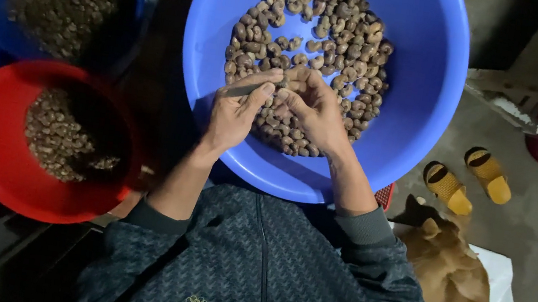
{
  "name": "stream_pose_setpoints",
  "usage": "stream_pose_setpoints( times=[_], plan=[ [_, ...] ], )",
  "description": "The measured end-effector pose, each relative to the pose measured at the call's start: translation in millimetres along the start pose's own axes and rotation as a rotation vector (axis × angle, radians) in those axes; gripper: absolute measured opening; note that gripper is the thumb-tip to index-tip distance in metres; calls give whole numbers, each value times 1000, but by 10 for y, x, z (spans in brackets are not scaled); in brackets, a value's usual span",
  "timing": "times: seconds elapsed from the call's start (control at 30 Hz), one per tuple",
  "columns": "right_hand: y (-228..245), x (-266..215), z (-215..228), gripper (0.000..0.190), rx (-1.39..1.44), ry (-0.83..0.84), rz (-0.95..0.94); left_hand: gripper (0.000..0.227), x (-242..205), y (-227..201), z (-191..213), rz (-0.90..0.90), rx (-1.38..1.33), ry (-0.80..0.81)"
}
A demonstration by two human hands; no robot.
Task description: Manually cracking nuts one by one using a small metal tool over a large plastic bowl.
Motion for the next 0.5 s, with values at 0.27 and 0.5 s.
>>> stream_pose_setpoints(
  times=[0.27, 0.5],
  plan=[
    [24, -44, 20, 27, 45, 0, 6, 26, 40, -105, 26, -20, 28, -10],
    [133, -54, 27, 27, 2, -48, 19, 24, 47, -73, 49, -23, 47, -24]
  ],
)
Point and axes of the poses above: each hand's wrist, its own x-axis towards the middle knuckle, its own z-axis out of the back of the hand, y = z × x, the point moved 7 cm from there along x, towards the middle knuckle, and after that the axes turned 5 degrees about y, right-handed, at the moved point
